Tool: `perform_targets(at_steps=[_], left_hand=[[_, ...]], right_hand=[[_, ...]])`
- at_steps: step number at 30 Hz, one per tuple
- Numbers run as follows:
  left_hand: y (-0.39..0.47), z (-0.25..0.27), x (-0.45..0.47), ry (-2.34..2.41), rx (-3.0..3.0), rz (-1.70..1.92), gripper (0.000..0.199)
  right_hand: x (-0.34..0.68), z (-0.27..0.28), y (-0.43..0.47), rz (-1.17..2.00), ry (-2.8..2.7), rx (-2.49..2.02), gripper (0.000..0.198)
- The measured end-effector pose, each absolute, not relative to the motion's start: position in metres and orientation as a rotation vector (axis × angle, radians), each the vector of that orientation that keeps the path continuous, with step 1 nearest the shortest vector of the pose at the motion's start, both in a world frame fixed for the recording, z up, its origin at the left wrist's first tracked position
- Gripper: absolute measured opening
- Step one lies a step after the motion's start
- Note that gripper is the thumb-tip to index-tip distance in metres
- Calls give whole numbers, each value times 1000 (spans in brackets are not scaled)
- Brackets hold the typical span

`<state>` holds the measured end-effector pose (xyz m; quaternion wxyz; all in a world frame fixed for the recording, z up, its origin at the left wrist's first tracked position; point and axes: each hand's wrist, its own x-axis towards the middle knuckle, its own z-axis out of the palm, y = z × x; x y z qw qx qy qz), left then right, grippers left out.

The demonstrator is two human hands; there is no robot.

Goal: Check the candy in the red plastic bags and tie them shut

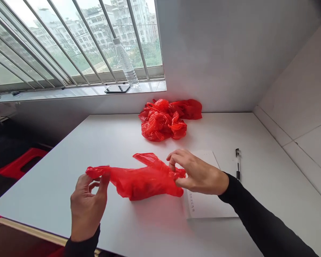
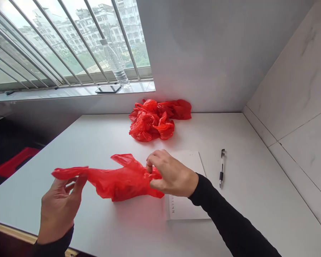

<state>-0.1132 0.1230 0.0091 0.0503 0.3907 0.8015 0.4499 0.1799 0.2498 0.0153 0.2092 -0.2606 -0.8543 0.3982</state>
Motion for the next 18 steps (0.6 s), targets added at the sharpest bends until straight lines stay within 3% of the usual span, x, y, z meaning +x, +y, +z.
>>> perform_targets(at_steps=[4, 7, 13, 18], left_hand=[[117, 15, -96, 2384, 1189, 1337, 45], [115, 23, -83, 2310, 1190, 1287, 42], [117, 31, -72, 2213, 1183, 1284, 43], [116, 36, -75, 2238, 1103, 1381, 37]], right_hand=[[175, 25, 237, 1413, -2351, -555, 51], [173, 33, 230, 1466, -2327, -493, 70], [179, 42, 222, 1291, -2343, -244, 19], [182, 42, 211, 1367, -2353, 40, 15]])
